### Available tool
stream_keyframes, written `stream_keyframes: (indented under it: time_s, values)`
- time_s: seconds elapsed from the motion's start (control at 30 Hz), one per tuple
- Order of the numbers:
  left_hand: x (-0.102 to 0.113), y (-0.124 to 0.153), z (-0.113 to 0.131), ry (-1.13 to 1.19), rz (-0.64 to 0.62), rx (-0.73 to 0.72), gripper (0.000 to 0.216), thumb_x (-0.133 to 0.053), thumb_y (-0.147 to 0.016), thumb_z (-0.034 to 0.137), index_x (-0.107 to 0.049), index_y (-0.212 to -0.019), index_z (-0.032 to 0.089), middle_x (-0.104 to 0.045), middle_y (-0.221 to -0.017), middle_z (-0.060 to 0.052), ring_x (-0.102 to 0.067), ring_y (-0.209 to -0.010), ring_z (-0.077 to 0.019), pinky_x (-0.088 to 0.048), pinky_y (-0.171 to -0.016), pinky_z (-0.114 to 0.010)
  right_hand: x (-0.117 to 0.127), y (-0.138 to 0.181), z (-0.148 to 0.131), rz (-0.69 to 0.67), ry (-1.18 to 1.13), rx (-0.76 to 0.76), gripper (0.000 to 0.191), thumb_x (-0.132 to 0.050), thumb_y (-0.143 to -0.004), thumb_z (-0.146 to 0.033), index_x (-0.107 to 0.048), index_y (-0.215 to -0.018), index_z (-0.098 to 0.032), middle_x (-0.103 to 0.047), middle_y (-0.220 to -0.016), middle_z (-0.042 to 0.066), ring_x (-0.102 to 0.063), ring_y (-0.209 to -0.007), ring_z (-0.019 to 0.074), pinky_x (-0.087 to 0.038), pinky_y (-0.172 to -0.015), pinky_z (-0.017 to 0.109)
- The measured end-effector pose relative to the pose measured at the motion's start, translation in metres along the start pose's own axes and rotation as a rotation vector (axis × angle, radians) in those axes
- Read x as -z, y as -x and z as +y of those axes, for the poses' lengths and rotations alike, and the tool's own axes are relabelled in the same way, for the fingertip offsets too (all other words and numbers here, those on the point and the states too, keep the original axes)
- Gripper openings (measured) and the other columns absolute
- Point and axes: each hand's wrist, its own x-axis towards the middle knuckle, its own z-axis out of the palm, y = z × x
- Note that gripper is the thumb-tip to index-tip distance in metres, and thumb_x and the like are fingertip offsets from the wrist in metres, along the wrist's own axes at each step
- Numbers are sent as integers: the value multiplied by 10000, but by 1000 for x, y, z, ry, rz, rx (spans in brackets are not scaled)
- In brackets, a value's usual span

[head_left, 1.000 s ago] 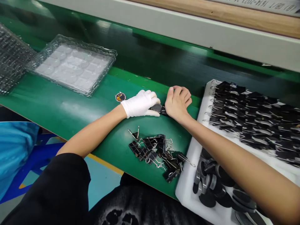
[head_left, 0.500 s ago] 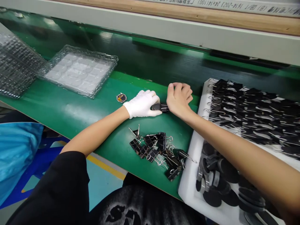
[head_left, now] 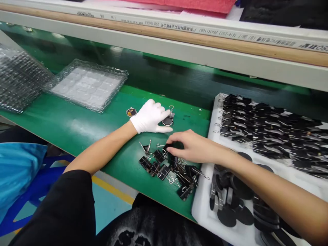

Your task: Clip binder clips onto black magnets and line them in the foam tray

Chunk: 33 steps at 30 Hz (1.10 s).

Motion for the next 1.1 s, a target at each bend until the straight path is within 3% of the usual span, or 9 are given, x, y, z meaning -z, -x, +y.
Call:
stream_keyframes:
  time_s: [0.13,0.23,0.33,0.47,0.57,0.67,0.9,1.0,1.1]
  values:
    - [0,3,-7,32,78,-63,642,-418,-1017,518,-480,-1582,219,-602,-1492,-184,-527,-1337,-383,-358,-993,-504,29,3,17,173,-94,-61,253,-544,-982,-342,-761,-1051,-232,-787,-1033,37,-704,-917,233,-509,-827,345]
    - [1,3,-7,58,23,-159,615,-472,-990,458,-482,-1579,283,-507,-1613,-129,-428,-1457,-374,-327,-1053,-506,49,0,38,251,86,-146,330,-499,-986,-315,-776,-1149,-239,-768,-1005,58,-694,-881,244,-509,-810,360]
    - [2,1,-3,23,6,-59,566,-490,-981,472,-555,-1513,292,-622,-1453,-146,-533,-1295,-371,-321,-1016,-528,63,-12,56,133,249,-151,333,-597,-953,-324,-784,-1223,-269,-759,-1060,81,-702,-969,277,-518,-869,386]
    - [4,-1,-4,-45,25,59,637,-559,-911,707,-685,-1321,235,-684,-1217,-162,-561,-1126,-373,-326,-954,-537,72,-36,65,87,214,-192,468,-769,-879,-363,-719,-1334,-263,-753,-1202,82,-707,-1057,282,-528,-898,371]
    - [4,0,-11,-62,59,60,757,-636,-813,809,-693,-1279,215,-634,-1358,-181,-519,-1235,-408,-322,-985,-534,75,-56,64,167,119,-311,563,-837,-836,-357,-663,-1339,-175,-743,-1198,110,-715,-961,243,-536,-804,330]
    - [3,2,-18,-61,51,68,790,-645,-845,748,-619,-1403,190,-619,-1403,-196,-536,-1261,-407,-340,-974,-501,74,-71,62,240,49,-382,520,-874,-785,-307,-664,-1241,-171,-748,-1170,90,-712,-900,212,-523,-723,300]
    - [0,0,-22,-92,-37,108,697,-537,-915,791,-748,-1077,146,-697,-836,-135,-631,-876,-325,-333,-795,-429,62,-77,66,217,-97,-356,419,-883,-755,-304,-664,-1101,-216,-747,-996,40,-702,-828,217,-532,-724,326]
    - [-5,0,-22,-53,26,86,642,-560,-924,770,-750,-1147,198,-711,-900,-122,-624,-922,-321,-325,-799,-421,53,-82,60,441,-158,-412,254,-667,-960,-393,-637,-1152,-227,-709,-1113,94,-677,-993,272,-537,-879,409]
    - [-11,-1,-23,6,44,78,622,-600,-904,780,-763,-1142,228,-720,-1058,-120,-605,-1011,-319,-332,-835,-425,40,-94,50,747,-114,-610,340,-399,-1075,-430,-595,-1274,-236,-602,-1342,167,-559,-1260,358,-425,-1074,571]
